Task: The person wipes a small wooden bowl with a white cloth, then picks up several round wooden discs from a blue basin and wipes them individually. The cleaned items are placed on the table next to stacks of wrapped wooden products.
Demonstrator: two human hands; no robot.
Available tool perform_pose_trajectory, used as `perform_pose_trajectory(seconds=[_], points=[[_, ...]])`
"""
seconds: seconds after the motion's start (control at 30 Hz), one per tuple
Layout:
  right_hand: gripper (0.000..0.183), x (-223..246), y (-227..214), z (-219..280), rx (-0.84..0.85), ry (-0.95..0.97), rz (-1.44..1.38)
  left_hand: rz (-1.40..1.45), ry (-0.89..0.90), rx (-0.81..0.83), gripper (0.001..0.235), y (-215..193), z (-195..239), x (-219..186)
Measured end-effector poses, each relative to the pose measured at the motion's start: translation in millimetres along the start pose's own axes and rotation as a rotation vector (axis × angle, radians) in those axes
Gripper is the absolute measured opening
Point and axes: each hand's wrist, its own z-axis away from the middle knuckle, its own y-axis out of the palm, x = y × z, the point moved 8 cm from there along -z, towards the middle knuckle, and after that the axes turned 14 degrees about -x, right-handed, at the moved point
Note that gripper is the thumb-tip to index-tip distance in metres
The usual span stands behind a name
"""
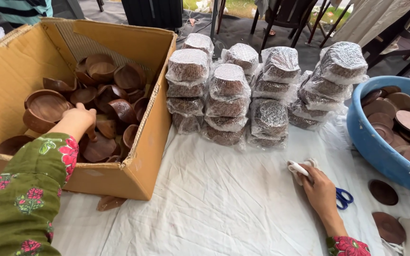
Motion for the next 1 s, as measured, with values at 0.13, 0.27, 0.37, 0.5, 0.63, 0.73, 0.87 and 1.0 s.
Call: perform_pose_trajectory(seconds=[0.13,0.27,0.37,0.5,0.63,0.73,0.87,1.0], points=[[0.033,-4.2,2.1,0.6,-0.002,-0.004,0.012,0.058,0.139,-0.142,0.074,-14.1,3.2,-15.5],[0.033,-2.0,1.4,-1.0,0.006,-0.003,0.001,0.092,0.277,-0.453,0.031,-51.9,9.3,-30.7],[0.034,-3.8,1.9,-0.2,0.016,0.003,0.006,0.062,0.278,-0.663,0.020,-96.4,27.1,-30.1],[0.034,3.9,-1.0,-1.5,0.027,0.008,0.004,0.285,0.252,-0.953,0.022,-175.2,80.7,-15.5],[0.035,6.8,-1.8,-2.5,0.029,0.005,0.017,0.549,0.290,-1.121,0.029,-206.0,115.8,-12.8],[0.033,5.8,-0.5,0.9,0.014,-0.035,0.005,0.618,0.301,-1.161,0.030,-207.6,130.3,-12.7],[0.033,8.0,0.6,-4.5,0.032,-0.060,0.038,0.606,0.347,-1.231,0.029,-217.2,142.5,-19.4],[0.036,9.7,1.0,-0.8,0.037,-0.054,0.035,0.729,0.430,-1.377,0.025,-242.2,159.0,-26.6]])
